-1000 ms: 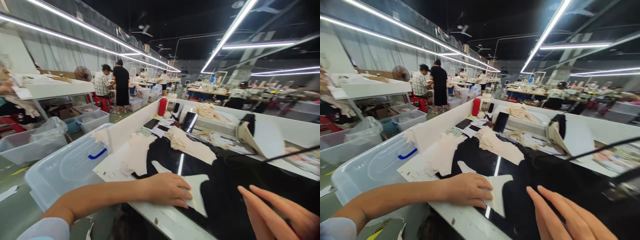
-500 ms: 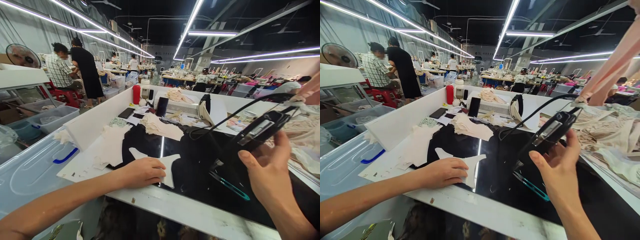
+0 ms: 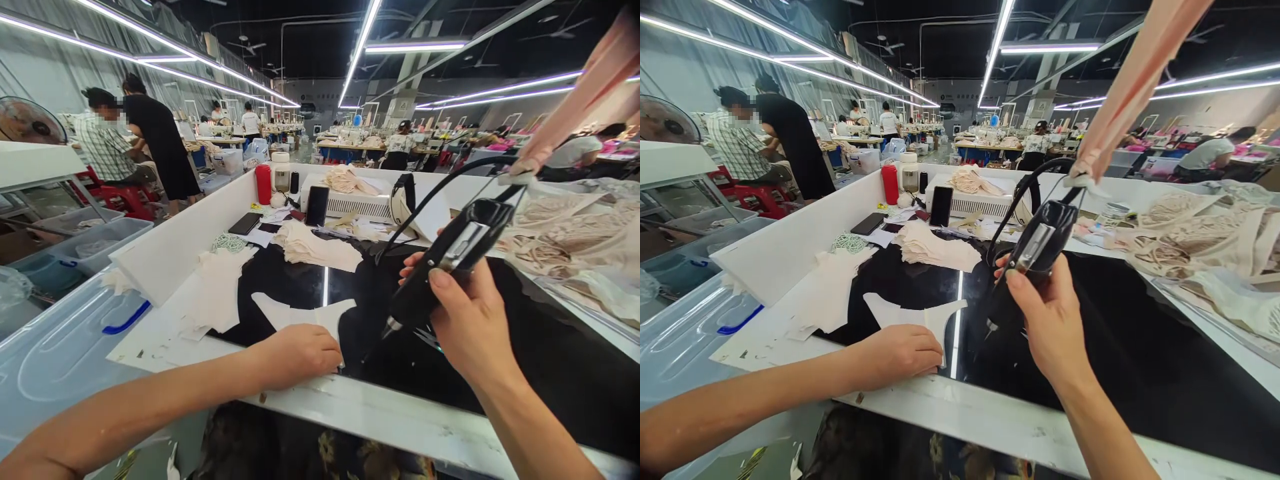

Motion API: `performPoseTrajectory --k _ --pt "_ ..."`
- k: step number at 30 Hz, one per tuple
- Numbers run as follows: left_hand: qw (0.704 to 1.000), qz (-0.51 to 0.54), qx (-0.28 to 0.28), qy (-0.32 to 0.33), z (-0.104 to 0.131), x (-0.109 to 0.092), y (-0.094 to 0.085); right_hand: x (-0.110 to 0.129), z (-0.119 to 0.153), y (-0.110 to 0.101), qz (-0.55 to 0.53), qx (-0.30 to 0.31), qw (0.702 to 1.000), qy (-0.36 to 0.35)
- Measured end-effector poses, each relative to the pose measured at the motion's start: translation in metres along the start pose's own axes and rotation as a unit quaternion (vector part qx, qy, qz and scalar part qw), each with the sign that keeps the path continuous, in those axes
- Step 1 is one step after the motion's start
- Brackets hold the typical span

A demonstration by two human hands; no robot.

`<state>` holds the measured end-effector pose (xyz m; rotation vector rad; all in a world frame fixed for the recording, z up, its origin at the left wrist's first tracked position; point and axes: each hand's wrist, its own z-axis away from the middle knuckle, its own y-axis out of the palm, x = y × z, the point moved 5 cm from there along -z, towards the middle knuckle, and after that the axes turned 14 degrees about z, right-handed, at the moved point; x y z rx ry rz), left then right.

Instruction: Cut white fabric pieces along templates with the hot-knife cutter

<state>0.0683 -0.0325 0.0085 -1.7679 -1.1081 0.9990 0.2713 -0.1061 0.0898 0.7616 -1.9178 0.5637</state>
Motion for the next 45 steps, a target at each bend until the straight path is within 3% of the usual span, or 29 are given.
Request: performPoseTrajectory --k 12,17,23,29,45 --pt "0.993 -0.112 0.037 -0.014 -0.006 -0.01 0.011 0.011 0.05 0.042 -0.06 -0.019 0.998 -0.026" --pt "0.996 -0.012 -0.015 -0.089 -0.004 0.0 0.012 0.011 0.055 0.049 -0.091 -0.039 0.995 -0.027" --pt "0.977 0.118 -0.058 -0.169 -0.002 0.008 0.003 0.007 0.053 0.052 -0.102 -0.065 0.992 -0.036" --pt "0.967 0.172 -0.075 -0.172 -0.001 0.009 0.002 0.006 0.051 0.055 -0.1 -0.077 0.991 -0.048" --pt "0.964 0.188 -0.066 -0.178 0.0 0.014 -0.006 0.002 0.054 0.059 -0.104 -0.077 0.99 -0.055"
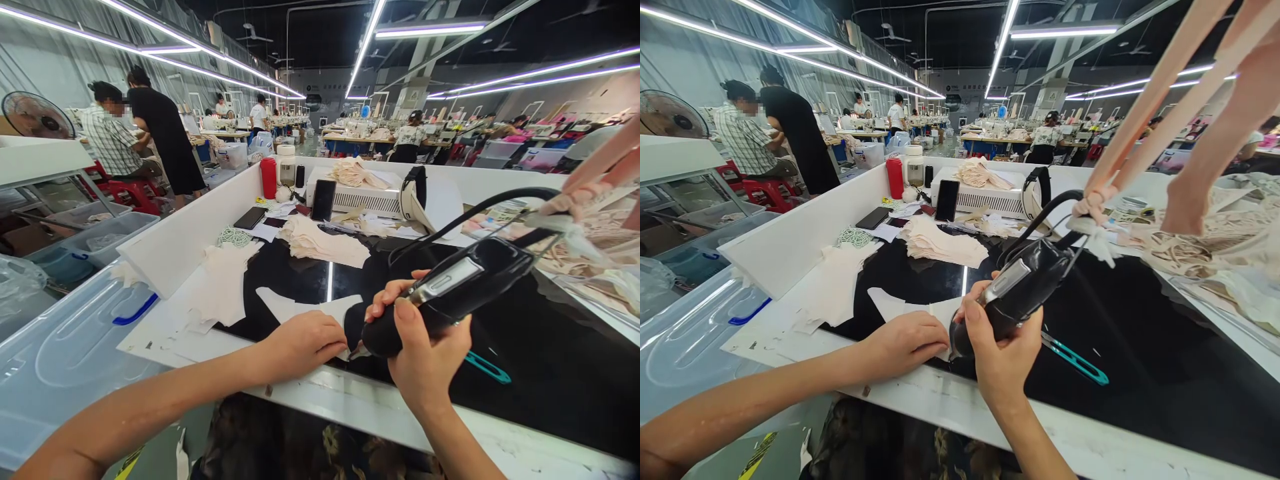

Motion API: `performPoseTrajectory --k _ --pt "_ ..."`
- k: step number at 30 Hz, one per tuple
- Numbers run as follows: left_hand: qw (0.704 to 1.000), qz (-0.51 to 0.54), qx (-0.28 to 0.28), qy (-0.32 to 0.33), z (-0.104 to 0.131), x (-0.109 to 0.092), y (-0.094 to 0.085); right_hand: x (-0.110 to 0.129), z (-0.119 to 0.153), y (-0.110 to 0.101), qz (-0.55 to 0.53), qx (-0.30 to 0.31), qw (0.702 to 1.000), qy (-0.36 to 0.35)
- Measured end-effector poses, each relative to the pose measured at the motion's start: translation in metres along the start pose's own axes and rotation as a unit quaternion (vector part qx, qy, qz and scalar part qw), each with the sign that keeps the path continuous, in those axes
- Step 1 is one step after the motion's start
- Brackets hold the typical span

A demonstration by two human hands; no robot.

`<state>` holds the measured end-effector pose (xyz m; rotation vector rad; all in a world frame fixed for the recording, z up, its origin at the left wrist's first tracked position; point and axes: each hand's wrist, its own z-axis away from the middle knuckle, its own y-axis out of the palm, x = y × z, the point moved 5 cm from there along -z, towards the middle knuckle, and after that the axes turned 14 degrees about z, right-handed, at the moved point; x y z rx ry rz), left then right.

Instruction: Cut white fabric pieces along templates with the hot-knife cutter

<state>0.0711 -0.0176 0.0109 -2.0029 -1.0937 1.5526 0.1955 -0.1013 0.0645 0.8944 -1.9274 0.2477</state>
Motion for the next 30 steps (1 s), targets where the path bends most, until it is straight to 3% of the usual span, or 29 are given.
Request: performPoseTrajectory --k 6,10,18,30 --pt "1.0 0.004 -0.028 -0.001 -0.001 0.006 0.002 -0.001 0.001 -0.001 0.004 -0.008 1.0 0.004" --pt "0.998 -0.033 -0.045 0.037 0.0 0.002 0.002 -0.002 0.001 -0.001 0.003 -0.006 1.0 0.004" --pt "0.988 -0.093 0.027 0.117 0.005 0.005 0.007 0.0 -0.001 -0.001 0.0 -0.004 1.0 0.008" --pt "0.974 -0.117 0.03 0.192 0.017 -0.002 -0.004 0.002 0.0 0.0 0.004 -0.004 1.0 0.005"
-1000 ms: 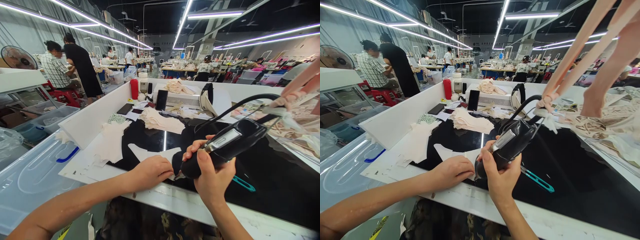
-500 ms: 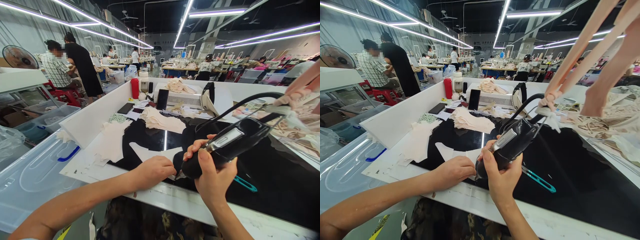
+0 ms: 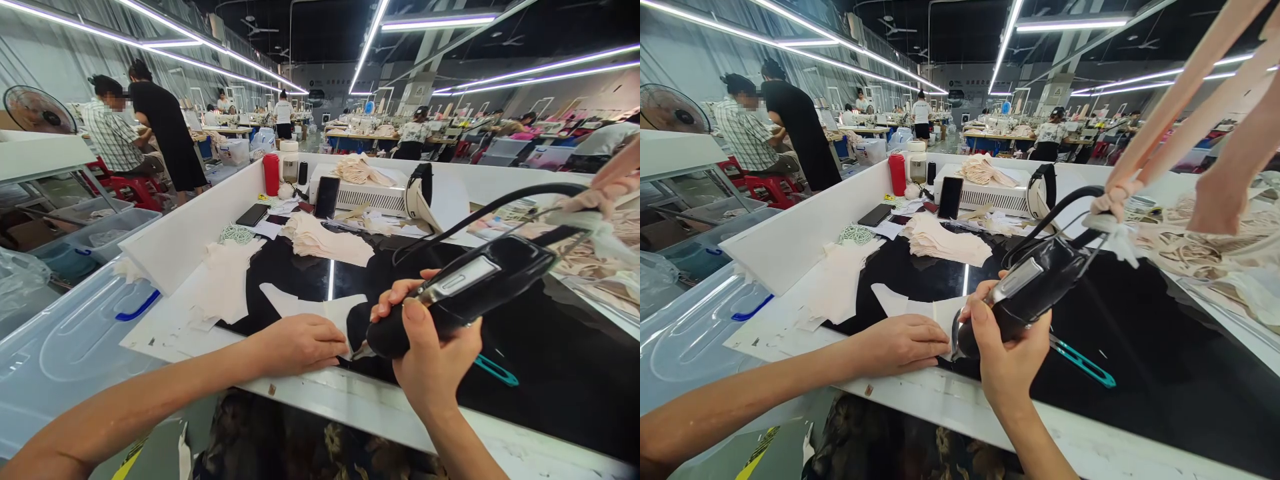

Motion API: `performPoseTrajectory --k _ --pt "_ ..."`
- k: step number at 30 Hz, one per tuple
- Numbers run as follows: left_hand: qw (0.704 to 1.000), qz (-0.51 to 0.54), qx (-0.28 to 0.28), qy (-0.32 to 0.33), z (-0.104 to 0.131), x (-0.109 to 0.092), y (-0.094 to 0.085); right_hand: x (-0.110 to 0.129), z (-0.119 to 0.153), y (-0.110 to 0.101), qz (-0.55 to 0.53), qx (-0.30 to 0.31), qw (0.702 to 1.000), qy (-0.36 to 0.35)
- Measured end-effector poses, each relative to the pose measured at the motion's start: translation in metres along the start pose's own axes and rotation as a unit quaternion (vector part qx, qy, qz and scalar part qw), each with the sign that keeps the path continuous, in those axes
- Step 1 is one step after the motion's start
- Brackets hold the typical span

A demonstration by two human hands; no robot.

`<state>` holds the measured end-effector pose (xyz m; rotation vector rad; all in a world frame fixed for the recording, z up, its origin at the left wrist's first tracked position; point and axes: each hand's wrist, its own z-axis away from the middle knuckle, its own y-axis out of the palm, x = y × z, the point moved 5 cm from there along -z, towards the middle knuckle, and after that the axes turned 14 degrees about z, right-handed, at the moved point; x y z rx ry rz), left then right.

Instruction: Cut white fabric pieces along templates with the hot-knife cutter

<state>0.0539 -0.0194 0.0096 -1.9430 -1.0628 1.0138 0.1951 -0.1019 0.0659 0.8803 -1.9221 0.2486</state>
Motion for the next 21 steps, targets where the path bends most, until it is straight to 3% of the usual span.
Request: performPoseTrajectory --k 12,21 --pt "0.994 -0.1 0.019 0.035 0.004 -0.0026 0.0079 -0.0007 0.0005 0.0009 -0.002 -0.012 1.0 0.016" --pt "0.993 -0.109 0.008 0.047 0.0037 -0.0038 0.0076 0.0003 -0.001 0.0009 0.009 -0.019 1.0 0.01"
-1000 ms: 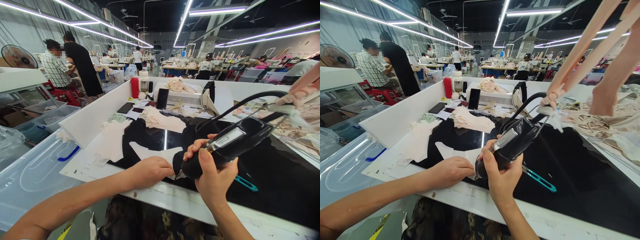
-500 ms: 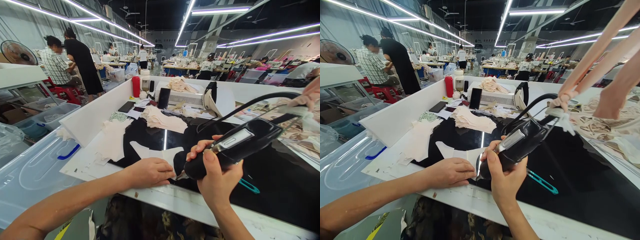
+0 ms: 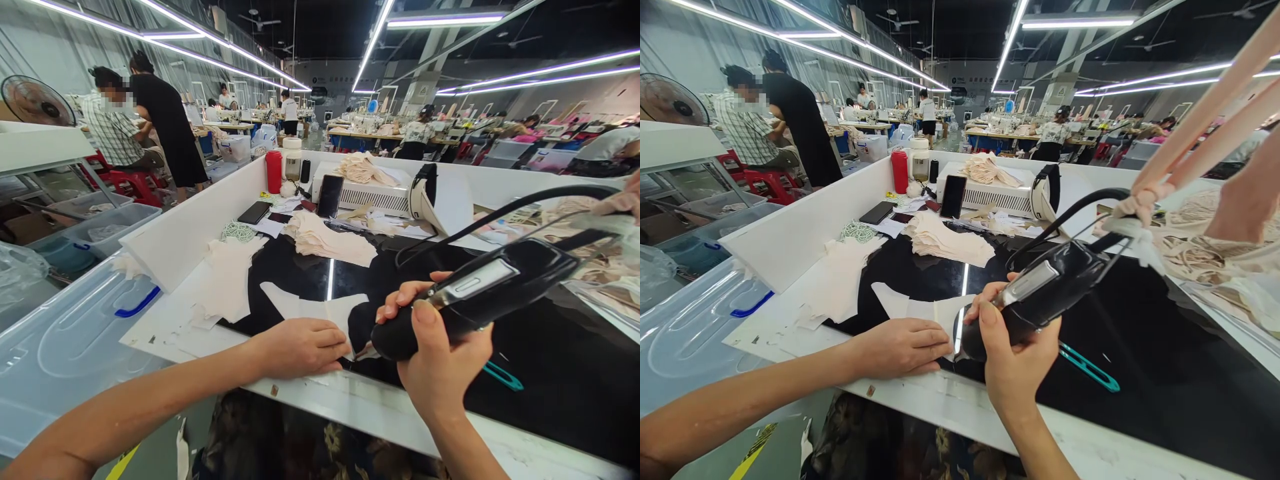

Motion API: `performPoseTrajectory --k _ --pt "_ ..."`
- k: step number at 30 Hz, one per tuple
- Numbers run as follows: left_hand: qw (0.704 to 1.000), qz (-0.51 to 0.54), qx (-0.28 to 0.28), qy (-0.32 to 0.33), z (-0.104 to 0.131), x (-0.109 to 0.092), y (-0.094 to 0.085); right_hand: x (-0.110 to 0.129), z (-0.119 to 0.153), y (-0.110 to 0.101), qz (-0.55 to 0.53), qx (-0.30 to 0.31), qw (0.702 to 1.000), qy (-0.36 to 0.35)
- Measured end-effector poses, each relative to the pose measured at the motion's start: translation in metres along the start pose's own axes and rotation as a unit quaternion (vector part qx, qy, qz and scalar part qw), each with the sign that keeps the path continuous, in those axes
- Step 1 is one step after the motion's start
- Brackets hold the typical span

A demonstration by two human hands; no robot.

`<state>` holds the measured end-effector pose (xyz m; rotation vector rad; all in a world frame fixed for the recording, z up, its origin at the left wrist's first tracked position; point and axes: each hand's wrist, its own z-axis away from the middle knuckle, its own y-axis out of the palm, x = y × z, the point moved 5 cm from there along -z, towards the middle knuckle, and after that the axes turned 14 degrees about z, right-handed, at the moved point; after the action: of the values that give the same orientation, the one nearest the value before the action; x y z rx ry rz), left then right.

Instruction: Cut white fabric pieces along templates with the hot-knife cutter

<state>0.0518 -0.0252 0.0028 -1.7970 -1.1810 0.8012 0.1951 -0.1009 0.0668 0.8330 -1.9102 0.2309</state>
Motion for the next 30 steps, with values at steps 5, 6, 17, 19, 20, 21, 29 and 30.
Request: performPoseTrajectory --k 5,6,17,19,20,21,29,30 --pt "1.0 0.008 -0.006 0.0 0.0005 0.0001 0.0013 -0.0008 -0.0005 0.0003 -0.003 0.002 1.0 0.001" --pt "1.0 0.007 -0.006 -0.001 0.0007 0.0003 0.0016 -0.001 -0.0004 0.0001 -0.005 0.003 1.0 0.003" --pt "1.0 0.016 -0.003 -0.004 0.001 0.0008 0.0015 0.0006 -0.0025 -0.0005 -0.014 0.001 1.0 0.008" --pt "1.0 0.019 -0.009 -0.002 0.0013 0.0007 0.0011 0.0024 -0.0044 -0.0011 -0.012 -0.01 1.0 0.005" --pt "1.0 0.019 -0.01 -0.003 0.0014 0.0006 0.0009 0.0031 -0.0051 -0.0014 -0.011 -0.016 1.0 0.004" --pt "1.0 0.02 -0.011 -0.004 0.0013 0.0005 0.0004 0.0033 -0.0056 -0.0014 -0.01 -0.019 1.0 0.003" --pt "0.999 0.04 -0.027 -0.022 -0.0004 -0.0012 -0.0057 -0.0032 -0.0029 -0.0003 0.004 -0.009 1.0 0.0" --pt "0.999 0.041 -0.029 -0.021 -0.0002 -0.0014 -0.0057 -0.0037 -0.0027 -0.0003 0.004 -0.009 1.0 0.0"
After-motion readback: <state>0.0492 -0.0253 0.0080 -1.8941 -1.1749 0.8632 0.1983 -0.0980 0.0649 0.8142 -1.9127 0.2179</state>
